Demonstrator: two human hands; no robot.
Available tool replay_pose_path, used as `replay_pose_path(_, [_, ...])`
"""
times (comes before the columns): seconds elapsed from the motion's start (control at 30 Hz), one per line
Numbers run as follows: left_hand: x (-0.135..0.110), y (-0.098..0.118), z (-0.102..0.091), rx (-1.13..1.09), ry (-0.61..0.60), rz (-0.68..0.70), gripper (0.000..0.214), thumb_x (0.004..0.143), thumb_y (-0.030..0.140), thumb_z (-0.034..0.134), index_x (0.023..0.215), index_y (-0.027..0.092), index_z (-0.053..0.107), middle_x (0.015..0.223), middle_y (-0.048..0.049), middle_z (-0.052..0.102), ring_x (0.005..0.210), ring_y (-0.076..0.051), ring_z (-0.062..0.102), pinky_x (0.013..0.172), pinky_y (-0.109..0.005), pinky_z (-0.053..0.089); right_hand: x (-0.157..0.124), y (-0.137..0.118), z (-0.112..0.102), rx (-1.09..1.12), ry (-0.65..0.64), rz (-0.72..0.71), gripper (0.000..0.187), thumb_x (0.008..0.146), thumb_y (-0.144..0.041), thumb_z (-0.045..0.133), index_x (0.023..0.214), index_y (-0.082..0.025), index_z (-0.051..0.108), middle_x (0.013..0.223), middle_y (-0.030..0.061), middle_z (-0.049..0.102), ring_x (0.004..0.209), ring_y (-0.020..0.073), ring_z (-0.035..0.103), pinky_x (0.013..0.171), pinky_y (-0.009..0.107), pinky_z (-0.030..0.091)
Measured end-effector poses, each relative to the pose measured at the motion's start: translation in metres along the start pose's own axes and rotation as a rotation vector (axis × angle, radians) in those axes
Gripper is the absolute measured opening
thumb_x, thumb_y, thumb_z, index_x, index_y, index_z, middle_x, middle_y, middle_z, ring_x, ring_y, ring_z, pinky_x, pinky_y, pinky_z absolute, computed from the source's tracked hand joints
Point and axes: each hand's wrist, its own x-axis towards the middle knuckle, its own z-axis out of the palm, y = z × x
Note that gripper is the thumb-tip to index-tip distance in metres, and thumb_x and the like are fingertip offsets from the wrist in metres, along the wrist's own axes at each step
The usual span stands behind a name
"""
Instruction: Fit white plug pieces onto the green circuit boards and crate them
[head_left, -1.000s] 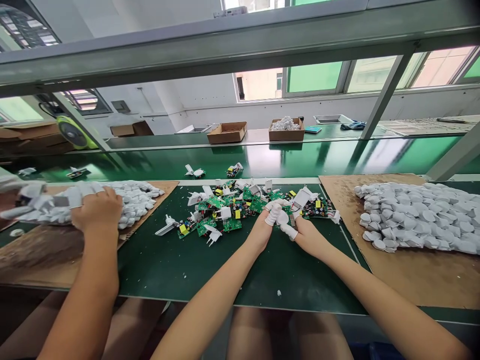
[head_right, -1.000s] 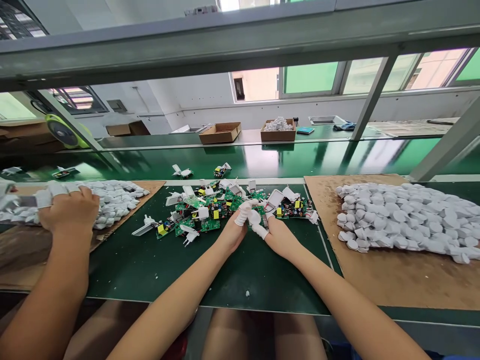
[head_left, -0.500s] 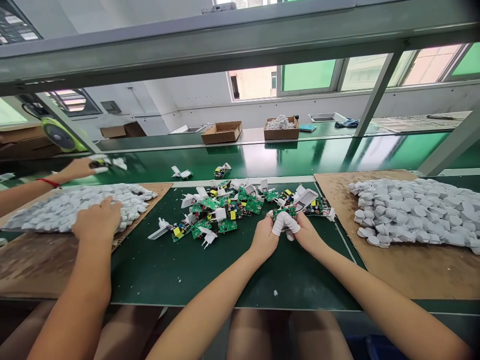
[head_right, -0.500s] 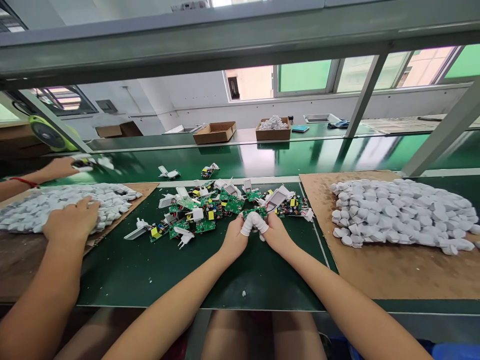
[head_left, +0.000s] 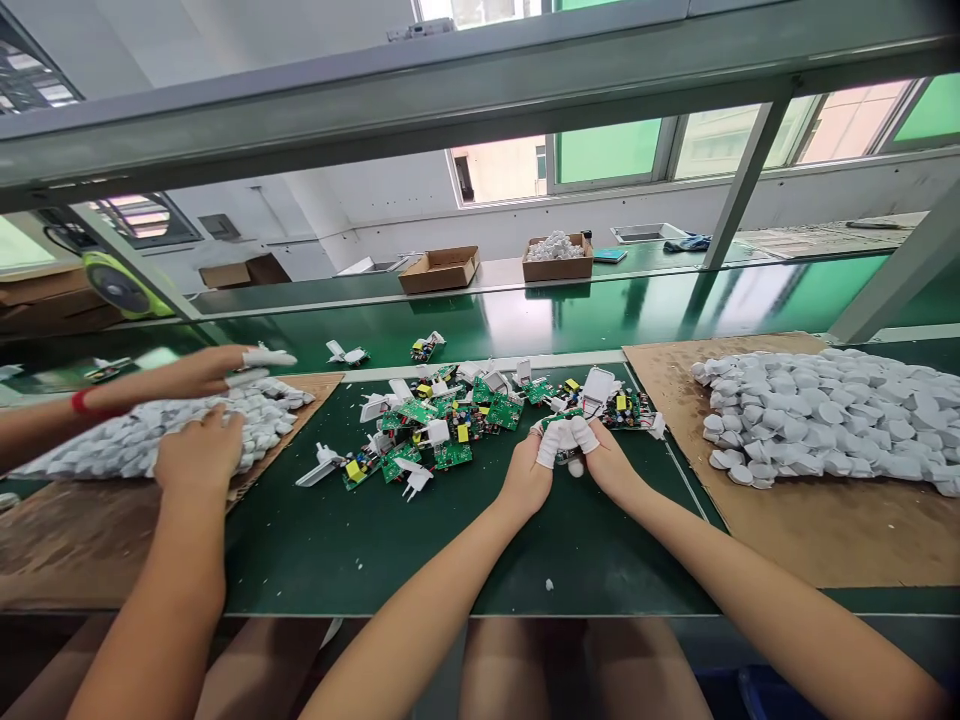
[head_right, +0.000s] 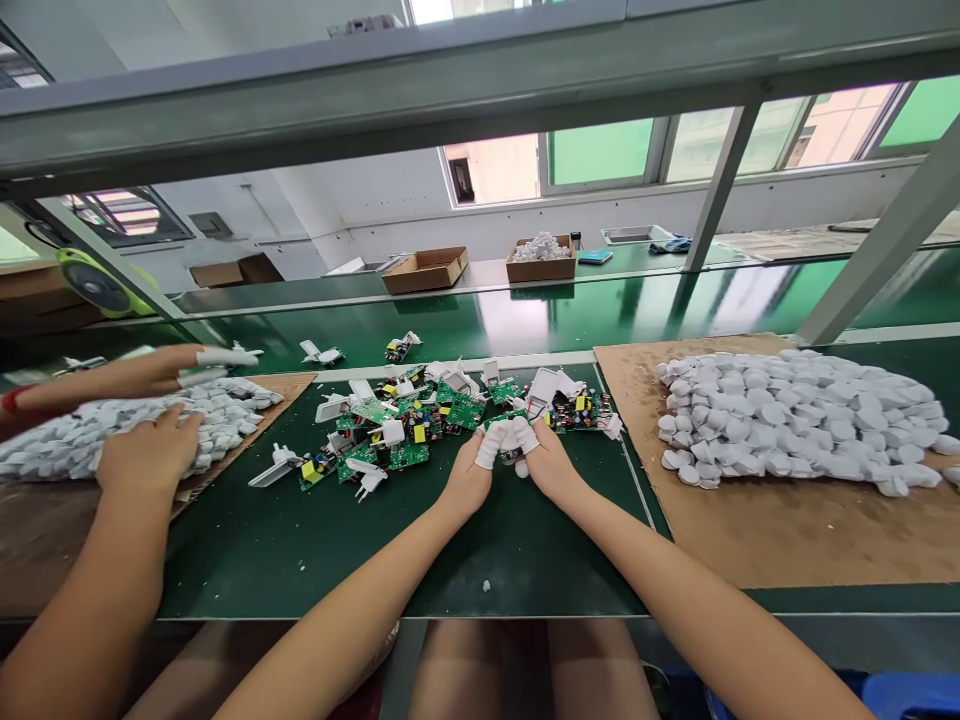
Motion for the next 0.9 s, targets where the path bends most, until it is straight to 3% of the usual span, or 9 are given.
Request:
replay_pose_path(0.17, [0.004,0.000,-0.003,-0.056,-0.103,-0.030,0.057,0.068,0.060,0.043,0.098,0.013,0.053,0.100,-0.0095,0.057,0.094,-0.020,0.049,0.086,-0.029,0.036,0.002,0.000,-0.004,0.070,-0.102,0.105,0.056,0.059,-0.072,0.041,0.073,-0.019,0.036,0.050,-0.0042,0.044,0.038,0.0086,0.039,0.038,0.021,0.029])
replay_pose_path(0.3, [0.005,0.000,-0.004,-0.070,-0.188,-0.040,0.052,0.066,0.050,0.054,0.102,0.013,0.050,0.098,-0.0088,0.057,0.089,-0.019,0.051,0.081,-0.029,0.038,0.004,0.000,-0.005,0.044,-0.061,0.102,0.053,0.059,-0.071,0.043,0.069,-0.019,0.036,0.045,-0.0048,0.042,0.036,0.0076,0.033,0.035,0.021,0.026])
replay_pose_path(0.43, [0.006,-0.002,-0.002,-0.221,-0.196,-0.104,0.057,0.059,0.053,0.061,0.099,0.014,0.052,0.094,-0.0074,0.057,0.085,-0.018,0.050,0.079,-0.029,0.039,0.005,-0.001,-0.005,0.044,-0.041,0.132,0.052,0.061,-0.070,0.041,0.068,-0.019,0.035,0.046,-0.0045,0.043,0.035,0.0073,0.034,0.035,0.020,0.026])
replay_pose_path(0.57, [0.009,-0.006,-0.001,-0.521,-0.262,-0.240,0.072,0.059,0.072,0.042,0.095,0.011,0.054,0.081,-0.0078,0.057,0.068,-0.014,0.050,0.070,-0.029,0.042,0.006,0.003,-0.008,0.016,-0.071,0.157,0.050,0.061,-0.066,0.046,0.071,-0.018,0.035,0.047,-0.0053,0.045,0.036,0.0074,0.037,0.036,0.020,0.027])
replay_pose_path(0.63, [0.010,-0.007,-0.001,-0.570,-0.243,-0.304,0.072,0.061,0.072,0.036,0.093,0.011,0.055,0.080,-0.0075,0.056,0.064,-0.012,0.049,0.067,-0.027,0.042,0.008,0.006,-0.009,-0.048,-0.098,0.173,0.047,0.060,-0.061,0.053,0.071,-0.019,0.035,0.046,-0.0062,0.045,0.034,0.0076,0.036,0.036,0.020,0.026])
replay_pose_path(0.77, [0.010,-0.006,-0.001,-0.464,-0.123,-0.333,0.061,0.054,0.063,0.056,0.090,0.015,0.056,0.082,-0.0046,0.057,0.067,-0.011,0.050,0.065,-0.023,0.042,0.007,0.007,-0.008,-0.044,-0.125,0.160,0.045,0.061,-0.058,0.054,0.069,-0.019,0.033,0.048,-0.0057,0.046,0.035,0.0075,0.036,0.037,0.021,0.025])
replay_pose_path(0.9, [0.012,-0.005,-0.003,-0.471,-0.137,-0.356,0.062,0.061,0.065,0.048,0.093,0.013,0.056,0.080,-0.0055,0.059,0.065,-0.011,0.052,0.061,-0.023,0.042,0.002,0.005,-0.009,0.028,-0.148,0.161,0.044,0.065,-0.061,0.046,0.069,-0.019,0.033,0.056,-0.0030,0.048,0.039,0.0089,0.039,0.040,0.022,0.028])
